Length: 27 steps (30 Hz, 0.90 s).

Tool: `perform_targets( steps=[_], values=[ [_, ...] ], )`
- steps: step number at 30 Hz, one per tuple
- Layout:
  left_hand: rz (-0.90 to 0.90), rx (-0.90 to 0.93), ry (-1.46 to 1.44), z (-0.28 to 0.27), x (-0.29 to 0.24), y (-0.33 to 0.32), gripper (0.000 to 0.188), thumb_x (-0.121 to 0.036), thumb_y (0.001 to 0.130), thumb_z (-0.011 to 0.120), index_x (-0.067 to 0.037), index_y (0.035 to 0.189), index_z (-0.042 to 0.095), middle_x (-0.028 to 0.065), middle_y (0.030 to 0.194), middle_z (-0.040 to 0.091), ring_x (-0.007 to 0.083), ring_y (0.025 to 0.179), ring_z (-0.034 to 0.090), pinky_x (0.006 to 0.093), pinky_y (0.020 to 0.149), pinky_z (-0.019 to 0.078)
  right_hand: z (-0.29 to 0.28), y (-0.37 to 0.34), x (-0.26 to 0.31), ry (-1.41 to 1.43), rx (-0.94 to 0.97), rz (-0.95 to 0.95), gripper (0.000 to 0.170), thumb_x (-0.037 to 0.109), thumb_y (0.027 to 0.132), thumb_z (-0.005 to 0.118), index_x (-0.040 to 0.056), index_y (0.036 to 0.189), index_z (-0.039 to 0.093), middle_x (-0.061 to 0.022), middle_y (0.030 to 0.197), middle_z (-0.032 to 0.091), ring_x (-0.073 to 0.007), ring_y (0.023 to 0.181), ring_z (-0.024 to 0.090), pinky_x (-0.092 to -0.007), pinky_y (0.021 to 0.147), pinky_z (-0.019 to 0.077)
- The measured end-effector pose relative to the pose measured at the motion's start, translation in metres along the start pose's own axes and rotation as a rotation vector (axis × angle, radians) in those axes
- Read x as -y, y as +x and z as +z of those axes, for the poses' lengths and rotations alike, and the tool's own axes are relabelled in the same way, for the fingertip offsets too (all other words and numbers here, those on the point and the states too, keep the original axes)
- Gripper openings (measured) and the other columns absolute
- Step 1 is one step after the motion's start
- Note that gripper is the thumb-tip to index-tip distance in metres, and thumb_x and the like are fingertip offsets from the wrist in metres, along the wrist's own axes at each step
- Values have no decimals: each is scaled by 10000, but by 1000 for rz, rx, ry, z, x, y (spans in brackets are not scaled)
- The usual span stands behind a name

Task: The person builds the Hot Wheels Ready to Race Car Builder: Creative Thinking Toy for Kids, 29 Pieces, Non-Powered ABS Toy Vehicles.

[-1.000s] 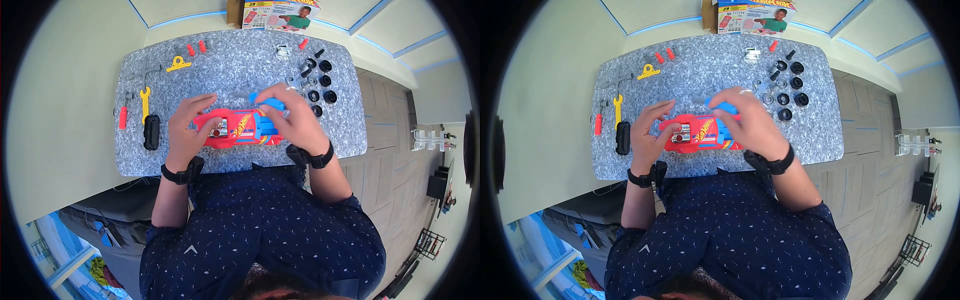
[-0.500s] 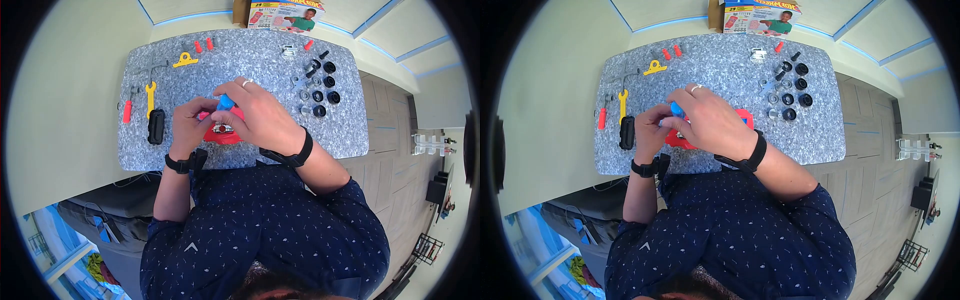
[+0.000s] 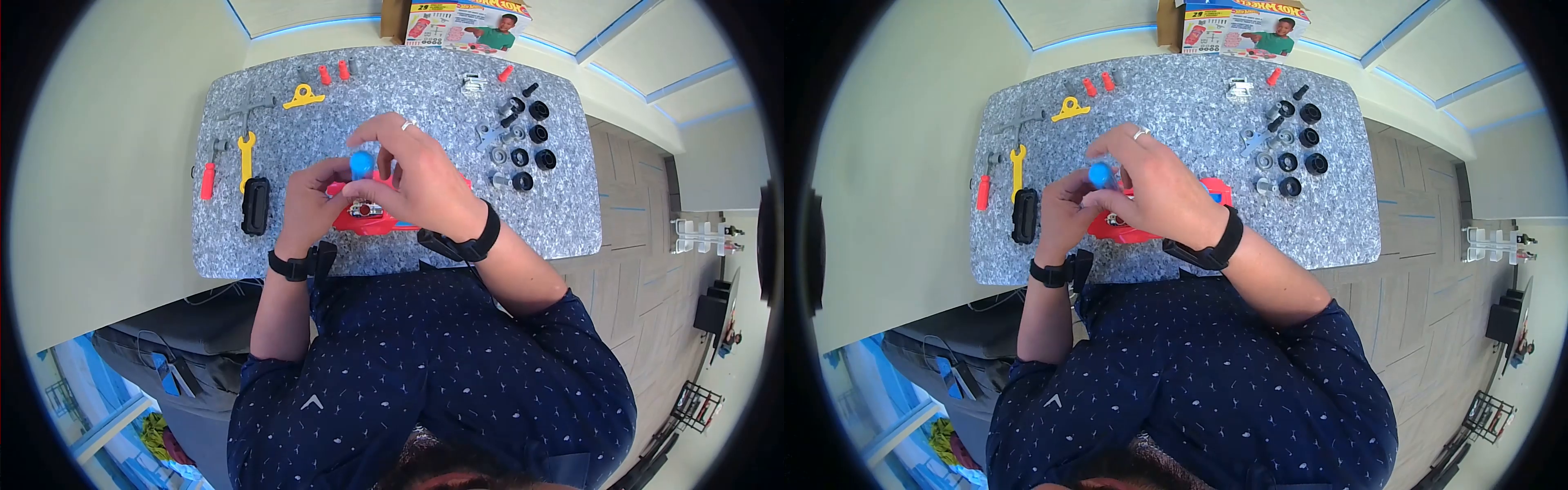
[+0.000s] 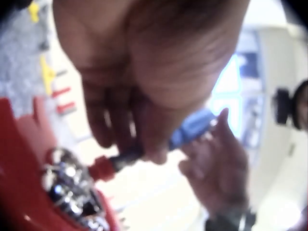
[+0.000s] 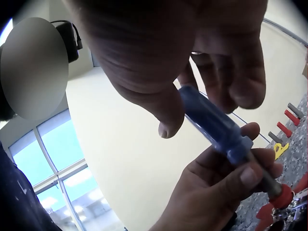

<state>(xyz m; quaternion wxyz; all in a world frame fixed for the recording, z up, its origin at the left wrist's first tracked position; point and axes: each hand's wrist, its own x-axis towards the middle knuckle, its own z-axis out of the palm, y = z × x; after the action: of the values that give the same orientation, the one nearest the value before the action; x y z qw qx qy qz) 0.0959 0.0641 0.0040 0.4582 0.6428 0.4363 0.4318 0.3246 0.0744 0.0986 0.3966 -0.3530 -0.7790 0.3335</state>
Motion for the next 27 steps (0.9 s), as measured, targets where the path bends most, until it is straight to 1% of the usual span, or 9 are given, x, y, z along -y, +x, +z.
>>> perform_targets(
  steps=[1,4,7,10,13,19,22,25,27],
  values=[
    [4,15,14,-1,-3,0,322,-105,997,866,-18,1303,813,91,1045,862,164,980,829,329,867,648,0,1,0,53,-13,10,456,99,881,920,61,1305,757,-131,1125,753,-365,918,747,-451,816,615],
    [54,91,91,-8,3,0,337,-67,1007,843,-20,1337,797,102,1107,867,165,994,828,326,867,651,1,3,-19,16,77,-199,460,142,866,947,64,1282,766,-133,1206,742,-358,919,743,-427,815,619],
    [-30,9,-160,6,-8,-2,362,-16,1027,795,-16,1389,768,103,1121,856,171,1006,828,333,903,655,4,-1,-9,-114,-5,-57,444,130,869,938,57,1276,775,-139,1253,746,-373,944,749,-420,838,631],
    [-12,37,-123,3,4,0,398,12,1042,759,-4,1439,729,93,1126,837,188,1012,831,351,927,666,6,1,-3,27,-74,-55,403,138,865,946,53,1229,793,-126,1205,744,-363,939,746,-418,850,633],
    [12,105,-45,-3,8,-2,397,5,1055,752,-2,1450,717,66,1091,817,168,1011,819,356,921,673,6,2,-22,-19,15,-158,434,158,864,959,52,1248,786,-121,1178,743,-341,905,746,-406,812,631],
    [43,79,-157,0,13,-2,445,-40,1071,773,-12,1505,675,89,1175,820,175,1055,811,371,953,671,8,-3,-7,28,-44,23,439,134,858,964,48,1249,784,-121,1122,747,-253,806,736,-356,728,616],
    [-29,151,-76,-6,12,-2,470,-47,1070,779,-15,1525,664,98,1215,821,195,1089,812,377,974,670,15,0,-25,19,-84,-149,448,123,852,993,78,1259,811,-75,1071,748,-162,712,699,-323,678,572],
    [29,92,-127,5,-3,-2,467,-32,1072,766,-20,1529,673,112,1233,826,189,1117,804,373,988,656,16,-5,-21,-14,-105,-76,469,89,872,971,84,1311,806,-84,1088,768,-166,704,702,-327,681,574],
    [-24,92,-139,2,4,-3,471,-13,1065,755,-17,1530,677,122,1249,828,189,1133,804,367,1002,646,15,-5,-14,39,-108,-32,493,55,881,947,89,1351,802,-94,1115,785,-172,713,707,-341,687,577]
  ],
)
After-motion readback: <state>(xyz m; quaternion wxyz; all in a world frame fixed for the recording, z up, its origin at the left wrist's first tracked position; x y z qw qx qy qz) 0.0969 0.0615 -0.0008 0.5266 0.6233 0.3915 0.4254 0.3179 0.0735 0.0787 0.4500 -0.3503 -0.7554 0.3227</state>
